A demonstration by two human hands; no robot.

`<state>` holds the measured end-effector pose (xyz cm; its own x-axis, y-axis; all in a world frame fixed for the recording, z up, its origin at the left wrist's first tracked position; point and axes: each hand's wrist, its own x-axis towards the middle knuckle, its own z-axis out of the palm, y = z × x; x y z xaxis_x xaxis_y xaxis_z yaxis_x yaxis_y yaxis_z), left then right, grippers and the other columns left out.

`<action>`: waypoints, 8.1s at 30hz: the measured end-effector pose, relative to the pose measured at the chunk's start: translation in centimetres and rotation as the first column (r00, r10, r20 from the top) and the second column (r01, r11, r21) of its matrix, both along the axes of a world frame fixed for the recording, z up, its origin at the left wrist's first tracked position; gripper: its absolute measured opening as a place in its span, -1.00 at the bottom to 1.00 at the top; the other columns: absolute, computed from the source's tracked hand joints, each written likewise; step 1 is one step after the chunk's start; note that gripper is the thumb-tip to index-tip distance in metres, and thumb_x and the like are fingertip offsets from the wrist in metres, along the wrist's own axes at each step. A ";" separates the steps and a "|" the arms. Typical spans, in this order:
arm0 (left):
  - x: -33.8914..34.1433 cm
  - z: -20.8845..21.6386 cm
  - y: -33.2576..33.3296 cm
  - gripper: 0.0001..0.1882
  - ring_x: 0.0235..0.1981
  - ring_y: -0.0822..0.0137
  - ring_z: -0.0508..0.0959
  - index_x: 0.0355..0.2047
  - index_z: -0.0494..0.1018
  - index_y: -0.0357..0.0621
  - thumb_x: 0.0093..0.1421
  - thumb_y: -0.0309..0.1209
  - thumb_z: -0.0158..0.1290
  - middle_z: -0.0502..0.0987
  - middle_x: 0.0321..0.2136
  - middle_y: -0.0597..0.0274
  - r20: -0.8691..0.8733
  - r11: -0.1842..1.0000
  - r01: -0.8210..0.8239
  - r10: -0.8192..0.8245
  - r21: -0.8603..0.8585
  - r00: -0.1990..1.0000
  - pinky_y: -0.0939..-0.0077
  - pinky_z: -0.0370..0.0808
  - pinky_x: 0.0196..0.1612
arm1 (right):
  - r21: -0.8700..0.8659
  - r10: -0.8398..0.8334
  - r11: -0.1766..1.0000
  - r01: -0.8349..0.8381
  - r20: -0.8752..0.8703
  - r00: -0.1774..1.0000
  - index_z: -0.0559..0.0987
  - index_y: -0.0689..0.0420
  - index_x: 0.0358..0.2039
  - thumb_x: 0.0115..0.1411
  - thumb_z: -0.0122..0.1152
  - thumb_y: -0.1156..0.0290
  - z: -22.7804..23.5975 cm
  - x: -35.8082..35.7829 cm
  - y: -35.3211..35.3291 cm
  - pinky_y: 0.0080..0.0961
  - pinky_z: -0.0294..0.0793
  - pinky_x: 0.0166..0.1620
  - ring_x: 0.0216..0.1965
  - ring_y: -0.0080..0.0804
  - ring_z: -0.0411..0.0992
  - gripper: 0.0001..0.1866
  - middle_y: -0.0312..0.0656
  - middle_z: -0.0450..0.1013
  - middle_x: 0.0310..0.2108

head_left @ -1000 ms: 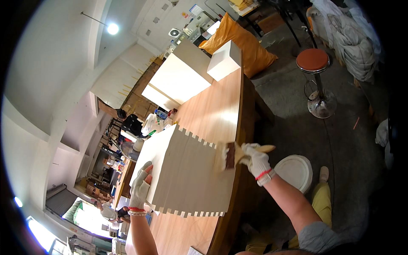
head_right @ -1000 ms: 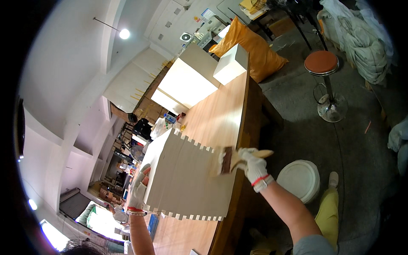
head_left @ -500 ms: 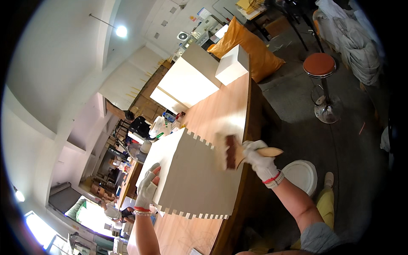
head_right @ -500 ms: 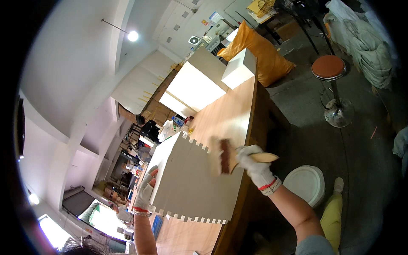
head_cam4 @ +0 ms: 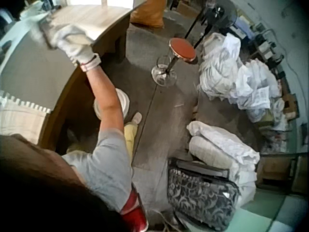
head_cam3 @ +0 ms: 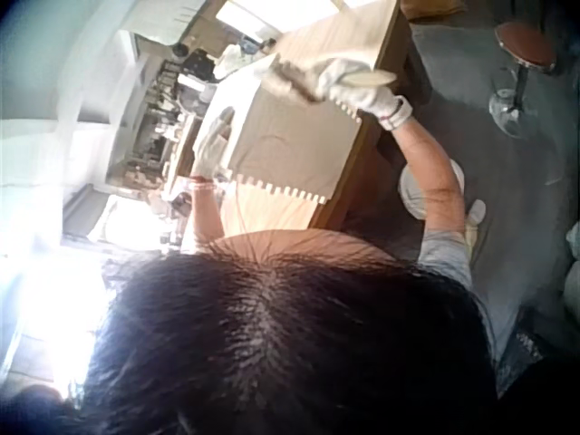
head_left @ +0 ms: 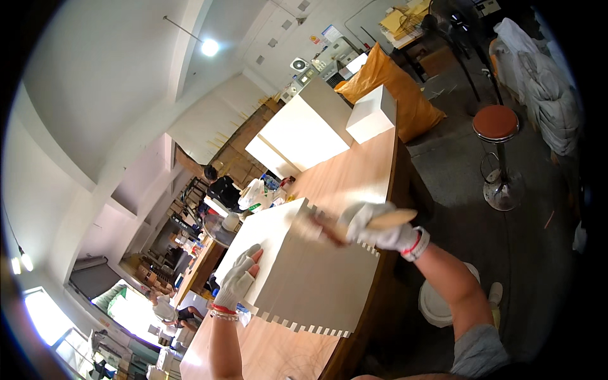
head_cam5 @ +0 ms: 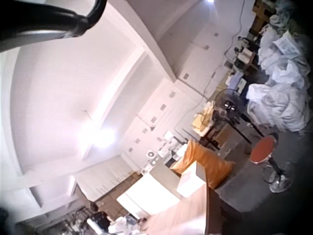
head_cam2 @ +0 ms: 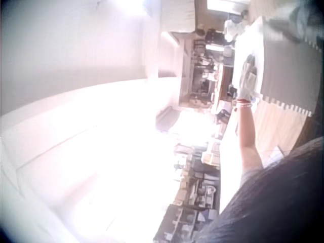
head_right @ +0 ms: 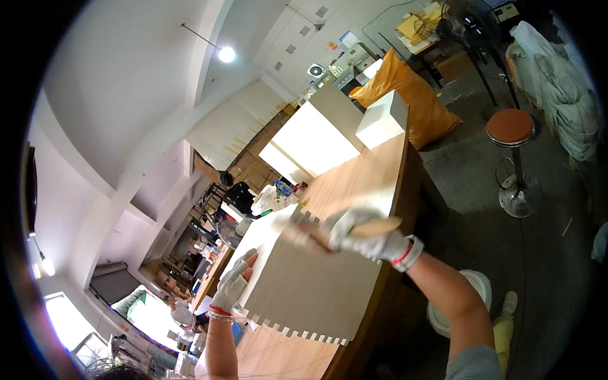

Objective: The person assembles notebooks by inserting white paper sheets into blue covers. They repeatedly pick a sheet, slide it into a cover, and place the completed unit on a growing stack. The process continues with multiple units throughout the clip.

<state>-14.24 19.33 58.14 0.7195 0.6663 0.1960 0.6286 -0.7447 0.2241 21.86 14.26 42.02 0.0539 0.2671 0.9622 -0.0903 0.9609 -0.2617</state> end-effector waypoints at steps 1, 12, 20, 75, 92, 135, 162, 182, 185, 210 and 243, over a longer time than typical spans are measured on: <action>0.4 0.0 0.0 -0.43 0.30 0.09 0.15 0.20 0.29 -0.20 0.33 -0.06 -0.15 0.23 0.25 0.01 0.006 1.000 0.016 -0.016 -0.005 1.000 0.35 -0.01 0.32 | -0.062 0.131 0.990 -0.126 0.089 0.987 0.50 0.16 -0.32 0.20 0.18 0.49 0.5 -1.1 -0.9 -0.55 0.51 -0.20 -0.32 -0.55 0.47 -0.94 -0.21 0.50 -0.35; -0.1 -0.4 -0.1 -0.51 0.28 0.08 0.18 0.15 0.33 -0.27 0.32 -0.22 -0.13 0.25 0.24 -0.01 0.061 1.000 -0.008 0.009 -0.021 0.998 0.34 0.03 0.32 | -0.033 0.039 0.999 -0.039 -0.002 0.999 0.52 0.11 -0.37 0.18 0.19 0.50 0.4 -1.1 -0.4 -0.48 0.47 -0.12 -0.21 -0.41 0.49 -0.98 -0.21 0.51 -0.32; 0.4 -0.4 -0.1 -0.45 0.28 0.18 0.18 0.17 0.30 -0.37 0.31 -0.21 -0.08 0.22 0.25 0.03 0.204 0.990 -0.013 0.042 -0.141 0.978 0.42 0.05 0.30 | -0.304 -0.354 0.913 0.272 -0.260 0.898 0.50 0.14 -0.44 0.06 0.20 0.72 -6.6 4.0 1.3 -0.47 0.48 -0.11 -0.18 -0.45 0.46 -0.84 -0.20 0.49 -0.32; -0.8 -1.2 -0.6 -0.66 0.10 0.04 0.35 -0.04 0.44 -0.17 0.28 -0.25 -0.08 0.43 0.02 0.11 0.118 0.967 -0.161 0.139 0.200 0.983 0.33 0.27 0.14 | -0.137 -0.408 0.879 0.456 0.276 0.870 0.56 0.08 -0.41 0.09 0.15 0.46 -7.4 -21.1 -16.4 -0.36 0.53 -0.23 -0.24 -0.10 0.50 -0.94 -0.06 0.48 -0.20; -2.0 -1.4 -0.2 -0.63 0.17 0.08 0.31 0.03 0.45 -0.02 0.28 -0.22 -0.10 0.39 0.13 0.20 0.101 0.965 -0.167 0.149 0.202 0.984 0.29 0.27 0.19 | 0.152 -0.169 0.972 0.179 -0.074 0.983 0.53 0.14 -0.30 0.21 0.11 0.35 -1.0 -21.5 -14.6 -0.14 0.51 -0.04 -0.08 -0.04 0.49 -0.85 -0.08 0.51 -0.21; -0.9 -0.9 -1.2 -0.65 0.18 0.13 0.29 0.02 0.44 -0.22 0.27 -0.35 -0.07 0.39 0.12 0.07 0.155 0.983 -0.166 0.152 0.084 0.976 0.41 0.20 0.21 | -0.378 0.138 0.865 -0.331 -0.455 0.880 0.50 0.17 -0.39 0.02 0.25 0.76 -11.9 -0.7 -3.2 -0.47 0.45 -0.03 -0.09 -0.37 0.44 -0.79 -0.10 0.48 -0.18; -37.5 -22.0 -30.0 -0.65 0.12 0.25 0.40 0.06 0.32 -0.36 0.30 -0.46 -0.07 0.42 0.04 0.01 0.589 0.456 -0.678 0.807 -0.576 0.042 0.44 0.34 0.19 | -0.922 -0.966 -0.100 -0.373 0.000 0.260 0.39 0.30 -0.02 0.16 0.12 0.17 -44.1 2.6 -16.2 -0.19 0.51 -0.14 -0.18 -0.12 0.48 -0.50 -0.02 0.42 -0.10; -36.9 -30.0 -40.7 -0.42 0.09 0.29 0.40 0.22 0.23 -0.22 0.30 -0.12 -0.05 0.41 0.12 0.11 0.307 0.257 -0.526 0.952 -0.811 -0.008 0.47 0.29 0.10 | -0.674 0.315 0.665 0.320 0.642 0.699 0.48 0.18 -0.06 0.25 0.10 0.31 -16.4 -39.1 -13.5 -0.30 0.50 -0.08 -0.11 -0.14 0.52 -0.70 -0.03 0.54 -0.15; -37.1 -30.2 -40.9 -0.40 0.06 0.33 0.40 0.21 0.24 -0.23 0.28 -0.11 -0.01 0.40 0.11 0.16 0.332 0.275 -0.408 0.940 -0.871 -0.075 0.50 0.33 0.05 | -0.645 0.346 0.645 0.410 0.725 0.596 0.48 0.18 -0.07 0.24 0.08 0.28 -14.9 -41.2 -14.2 -0.27 0.46 -0.03 -0.08 -0.09 0.49 -0.69 -0.03 0.54 -0.16; -43.6 -33.9 -38.3 -0.43 0.14 -0.02 0.30 -0.01 0.41 -0.21 0.02 -0.15 0.15 0.42 0.04 0.05 0.195 0.248 -0.965 0.945 0.089 0.261 0.11 0.24 0.18 | -0.998 0.472 0.019 -0.056 -0.040 0.881 0.38 0.18 -0.14 0.25 0.09 0.41 -16.2 -40.4 2.0 -0.64 0.24 -0.66 -0.61 -0.59 0.27 -0.79 -0.21 0.35 -0.49; -35.5 -27.2 -30.4 -0.69 -0.08 -0.02 0.46 -0.22 0.46 -0.21 0.02 -0.34 0.09 0.48 -0.16 -0.02 0.251 0.478 -0.869 0.863 -0.125 0.439 0.13 0.43 -0.05 | -0.913 0.297 0.326 -0.247 -0.149 0.943 0.50 0.23 -0.20 0.37 -0.23 -0.06 -19.0 -25.2 -16.0 -0.65 0.34 -0.73 -0.76 -0.58 0.33 -0.44 -0.25 0.38 -0.70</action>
<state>-49.75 -11.05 30.97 -0.3082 0.9076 0.2851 0.8720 0.1497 0.4661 -3.33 -1.70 23.03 -0.2291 0.9667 0.1142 -0.2643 0.0511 -0.9631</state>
